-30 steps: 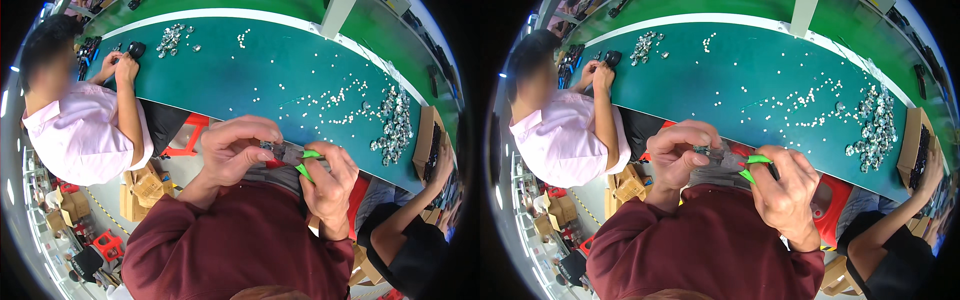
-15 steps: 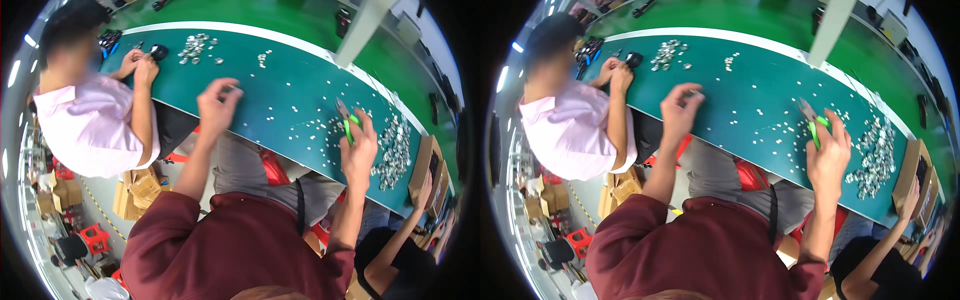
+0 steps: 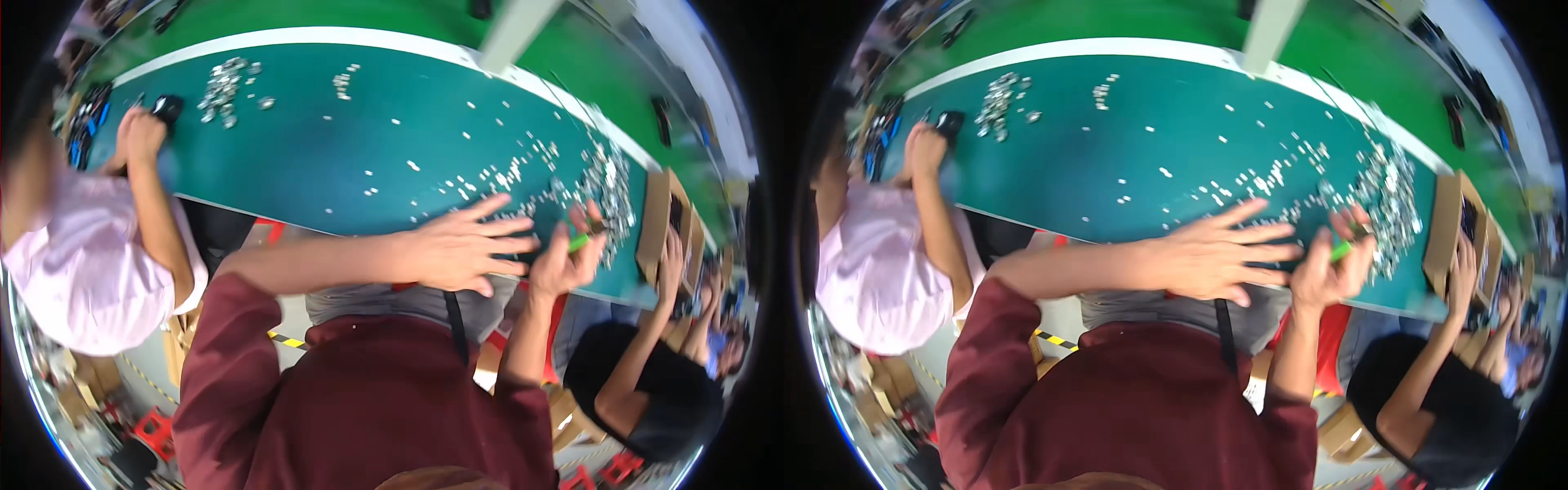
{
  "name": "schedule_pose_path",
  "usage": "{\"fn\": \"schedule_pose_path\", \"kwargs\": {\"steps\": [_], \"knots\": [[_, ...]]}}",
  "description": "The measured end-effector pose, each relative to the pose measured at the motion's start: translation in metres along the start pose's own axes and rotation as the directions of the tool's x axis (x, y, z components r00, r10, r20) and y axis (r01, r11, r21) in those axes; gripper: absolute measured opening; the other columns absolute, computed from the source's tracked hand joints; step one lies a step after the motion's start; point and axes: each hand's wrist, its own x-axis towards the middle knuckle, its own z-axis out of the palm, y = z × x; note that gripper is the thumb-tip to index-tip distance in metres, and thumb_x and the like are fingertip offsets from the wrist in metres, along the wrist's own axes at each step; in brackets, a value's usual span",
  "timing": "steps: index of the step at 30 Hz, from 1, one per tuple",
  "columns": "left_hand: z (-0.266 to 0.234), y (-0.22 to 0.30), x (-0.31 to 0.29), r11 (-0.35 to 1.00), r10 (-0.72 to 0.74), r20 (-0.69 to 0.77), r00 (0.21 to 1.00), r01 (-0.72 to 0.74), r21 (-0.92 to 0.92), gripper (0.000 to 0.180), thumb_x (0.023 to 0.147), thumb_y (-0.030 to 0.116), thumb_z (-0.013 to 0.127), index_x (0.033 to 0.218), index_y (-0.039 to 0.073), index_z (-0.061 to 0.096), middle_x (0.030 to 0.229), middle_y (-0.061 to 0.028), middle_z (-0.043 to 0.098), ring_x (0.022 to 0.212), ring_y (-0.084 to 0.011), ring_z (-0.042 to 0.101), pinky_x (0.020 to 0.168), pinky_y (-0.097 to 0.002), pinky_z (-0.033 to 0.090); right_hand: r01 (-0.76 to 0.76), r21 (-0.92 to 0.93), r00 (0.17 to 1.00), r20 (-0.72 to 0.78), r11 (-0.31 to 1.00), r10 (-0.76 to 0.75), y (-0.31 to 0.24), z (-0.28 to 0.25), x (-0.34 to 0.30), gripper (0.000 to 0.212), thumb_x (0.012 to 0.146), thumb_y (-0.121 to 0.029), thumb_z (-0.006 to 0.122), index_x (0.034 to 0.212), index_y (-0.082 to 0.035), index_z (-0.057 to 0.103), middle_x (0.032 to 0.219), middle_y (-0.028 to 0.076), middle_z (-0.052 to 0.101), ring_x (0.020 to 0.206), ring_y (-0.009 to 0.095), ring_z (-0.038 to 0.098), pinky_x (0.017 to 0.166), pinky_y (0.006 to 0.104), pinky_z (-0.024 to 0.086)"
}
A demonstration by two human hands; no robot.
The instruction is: Trim excess pins or material from small electronic components using diagonal cutters on an assembly line.
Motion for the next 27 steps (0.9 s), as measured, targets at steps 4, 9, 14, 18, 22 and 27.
{"fn": "schedule_pose_path", "kwargs": {"steps": [4, 9, 14, 18, 22, 27], "knots": [[0.006, -0.034, 0.033, 0.984, 0.174, 0.1, 0.98, -0.178, 0.028, 0.052, 0.096, 0.045, 0.059, 0.145, 0.031, 0.053, 0.159, -0.0004, 0.042, 0.151, -0.0244, 0.03, 0.125, -0.06, 0.01, -0.175, 0.06, 0.972, -0.148, 0.983, 0.183, 0.001, -0.011, -0.007, 0.021, 0.085, 0.011, 0.058, 0.104, 0.014, 0.068, 0.127, 0.026, 0.062, 0.106, 0.032, 0.067, 0.089, 0.0404, 0.053], [-0.032, -0.1, 0.013, 0.981, 0.174, 0.019, 0.984, -0.175, 0.078, 0.036, 0.102, 0.034, 0.051, 0.136, 0.027, 0.063, 0.149, -0.0019, 0.054, 0.144, -0.0222, 0.042, 0.122, -0.0546, 0.024, -0.098, -0.006, 0.993, -0.064, 0.995, 0.098, 0.005, -0.006, -0.009, 0.017, 0.082, 0.013, 0.059, 0.097, 0.014, 0.067, 0.126, 0.026, 0.063, 0.104, 0.032, 0.067, 0.088, 0.0397, 0.054], [-0.089, -0.161, -0.019, 0.893, -0.07, -0.143, 0.987, 0.126, 0.432, 0.033, 0.097, 0.027, 0.06, 0.128, 0.017, 0.068, 0.142, -0.0038, 0.061, 0.137, -0.021, 0.051, 0.119, -0.0533, 0.03, -0.097, -0.033, 0.995, -0.021, 0.995, 0.096, -0.002, -0.002, -0.002, 0.021, 0.08, 0.014, 0.059, 0.099, 0.014, 0.069, 0.121, 0.024, 0.065, 0.103, 0.031, 0.067, 0.088, 0.0394, 0.055], [-0.113, -0.091, -0.054, 0.819, -0.412, -0.27, 0.87, 0.484, 0.308, 0.077, 0.089, 0.048, 0.069, 0.147, 0.004, 0.046, 0.156, -0.0203, 0.04, 0.147, -0.0381, 0.033, 0.119, -0.0613, 0.02, -0.078, -0.092, 0.997, -0.018, 0.993, 0.077, -0.001, -0.007, -0.003, 0.022, 0.078, 0.013, 0.061, 0.098, 0.014, 0.071, 0.12, 0.024, 0.065, 0.109, 0.032, 0.064, 0.089, 0.0405, 0.055], [-0.094, -0.079, -0.112, 0.503, -0.732, -0.339, 0.592, 0.804, 0.318, 0.124, 0.079, 0.072, 0.069, 0.158, -0.006, 0.014, 0.16, -0.0375, 0.016, 0.15, -0.0544, 0.013, 0.12, -0.0632, 0.011, -0.045, -0.12, 0.999, 0.014, 0.992, 0.047, -0.007, -0.004, 0.001, 0.02, 0.078, 0.013, 0.061, 0.096, 0.015, 0.07, 0.119, 0.023, 0.065, 0.109, 0.033, 0.065, 0.09, 0.0412, 0.055], [-0.095, -0.134, -0.096, 0.37, -0.803, -0.326, 0.499, 0.846, 0.384, 0.117, 0.084, 0.078, 0.057, 0.158, -0.004, 0.017, 0.16, -0.0347, 0.02, 0.151, -0.0512, 0.015, 0.12, -0.0634, 0.01, -0.033, -0.128, 0.998, 0.057, 0.991, 0.04, -0.002, -0.006, -0.001, 0.021, 0.077, 0.012, 0.064, 0.095, 0.01, 0.073, 0.117, 0.022, 0.065, 0.109, 0.033, 0.066, 0.09, 0.041, 0.054]]}}
